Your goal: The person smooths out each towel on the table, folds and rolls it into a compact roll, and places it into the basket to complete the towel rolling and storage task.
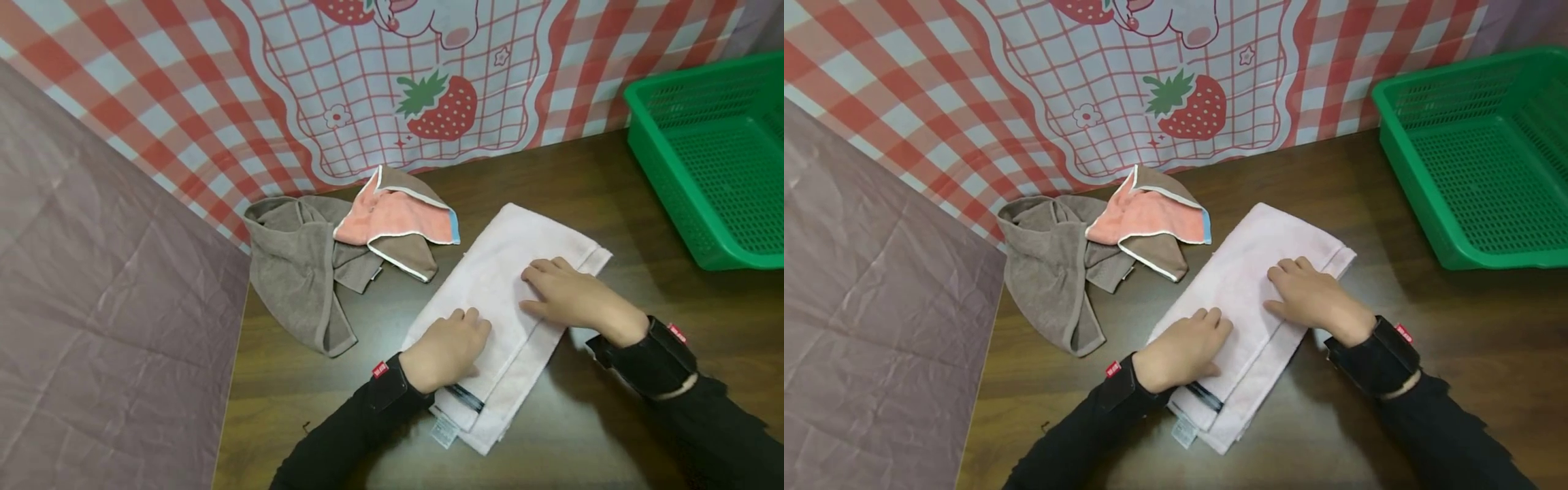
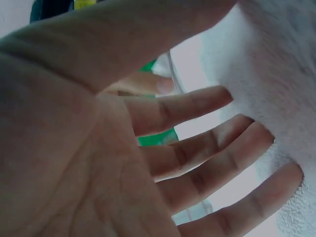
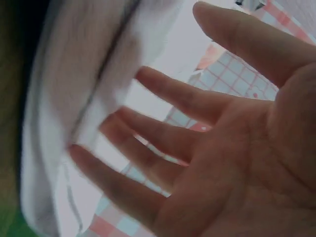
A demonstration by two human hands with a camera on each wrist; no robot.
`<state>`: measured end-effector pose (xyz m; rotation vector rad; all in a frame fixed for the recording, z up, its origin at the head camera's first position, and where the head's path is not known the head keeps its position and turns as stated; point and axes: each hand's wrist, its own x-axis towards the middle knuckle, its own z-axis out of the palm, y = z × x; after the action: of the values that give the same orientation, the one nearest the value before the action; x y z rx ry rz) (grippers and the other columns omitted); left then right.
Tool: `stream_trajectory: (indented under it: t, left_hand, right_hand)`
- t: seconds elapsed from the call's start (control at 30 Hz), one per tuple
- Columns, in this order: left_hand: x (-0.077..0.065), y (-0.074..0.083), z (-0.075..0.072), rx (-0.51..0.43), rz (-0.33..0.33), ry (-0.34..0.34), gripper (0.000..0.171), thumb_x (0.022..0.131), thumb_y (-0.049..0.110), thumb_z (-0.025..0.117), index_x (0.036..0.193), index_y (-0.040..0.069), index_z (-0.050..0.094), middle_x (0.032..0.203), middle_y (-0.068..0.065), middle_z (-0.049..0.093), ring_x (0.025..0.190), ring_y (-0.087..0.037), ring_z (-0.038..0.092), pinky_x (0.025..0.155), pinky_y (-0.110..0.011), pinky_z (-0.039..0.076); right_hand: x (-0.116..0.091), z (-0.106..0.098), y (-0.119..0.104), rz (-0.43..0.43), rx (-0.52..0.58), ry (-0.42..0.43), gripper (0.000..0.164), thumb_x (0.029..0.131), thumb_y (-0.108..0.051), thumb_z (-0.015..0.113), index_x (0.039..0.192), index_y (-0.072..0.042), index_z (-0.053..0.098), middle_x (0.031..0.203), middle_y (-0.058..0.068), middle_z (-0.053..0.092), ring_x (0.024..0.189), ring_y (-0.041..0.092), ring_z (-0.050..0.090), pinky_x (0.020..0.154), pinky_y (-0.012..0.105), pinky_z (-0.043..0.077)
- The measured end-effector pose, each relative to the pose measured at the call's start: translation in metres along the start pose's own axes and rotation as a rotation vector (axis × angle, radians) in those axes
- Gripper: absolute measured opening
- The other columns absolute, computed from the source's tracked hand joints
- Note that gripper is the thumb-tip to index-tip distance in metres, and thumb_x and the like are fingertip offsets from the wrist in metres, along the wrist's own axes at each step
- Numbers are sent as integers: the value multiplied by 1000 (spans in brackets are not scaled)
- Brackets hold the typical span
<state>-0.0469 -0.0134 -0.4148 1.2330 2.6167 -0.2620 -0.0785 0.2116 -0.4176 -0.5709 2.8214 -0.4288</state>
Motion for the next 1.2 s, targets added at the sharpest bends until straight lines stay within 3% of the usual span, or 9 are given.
stream_trajectory:
  t: [0.23, 0.47, 0.7, 0.9, 1.03, 1.13, 1.2]
  left_hand:
    - [7, 21, 0, 41, 57, 17, 49, 88, 50, 70, 117, 12, 58, 99, 1, 53, 89, -10, 53, 67, -21, 49]
    - [14, 32, -7, 9, 104, 26, 44, 90, 48, 68, 115, 12, 64, 102, 2, 55, 89, -9, 55, 72, -18, 51]
    - [22, 43, -5, 26, 170, 50, 37, 92, 48, 67, 111, 16, 70, 105, 2, 57, 91, -7, 57, 75, -17, 53]
    - [26, 47, -5, 12, 186, 61, 34, 91, 48, 68, 107, 18, 70, 106, 3, 57, 90, -7, 57, 75, -18, 52]
    - [35, 35, -9, -82, 261, 19, 31, 94, 48, 64, 106, 19, 70, 103, 6, 59, 89, -3, 58, 80, -15, 49]
    - [47, 9, -17, -273, 318, 4, 27, 98, 40, 61, 109, 17, 71, 102, 8, 64, 90, 2, 58, 84, -10, 44]
    - [57, -14, -22, -417, 311, 47, 22, 99, 33, 61, 109, 16, 72, 101, 9, 67, 91, 3, 58, 84, -9, 42]
  right_hand:
    - [14, 6, 3, -84, -42, 77, 50, 84, -11, 78, 123, 8, 54, 131, 30, 52, 121, 47, 46, 95, 60, 45]
    - [24, 2, 9, -158, 62, 75, 43, 85, -5, 75, 122, 6, 56, 140, 30, 47, 131, 46, 40, 105, 59, 39]
    - [26, 1, 9, -170, 118, 64, 39, 86, -4, 74, 119, 3, 56, 142, 27, 46, 132, 44, 38, 101, 58, 43]
    - [23, 4, 15, -194, 162, 74, 37, 86, -4, 74, 118, 0, 56, 144, 26, 46, 133, 42, 37, 101, 58, 42]
    - [23, 4, 27, -240, 230, 100, 31, 87, -6, 73, 114, -2, 59, 140, 25, 50, 130, 42, 41, 103, 57, 39]
    - [28, 3, 37, -283, 305, 163, 25, 89, -7, 73, 112, -3, 62, 131, 19, 58, 124, 37, 50, 101, 52, 40]
    - [35, 1, 45, -299, 346, 229, 23, 90, -7, 72, 111, -4, 64, 122, 14, 62, 116, 32, 56, 97, 45, 44]
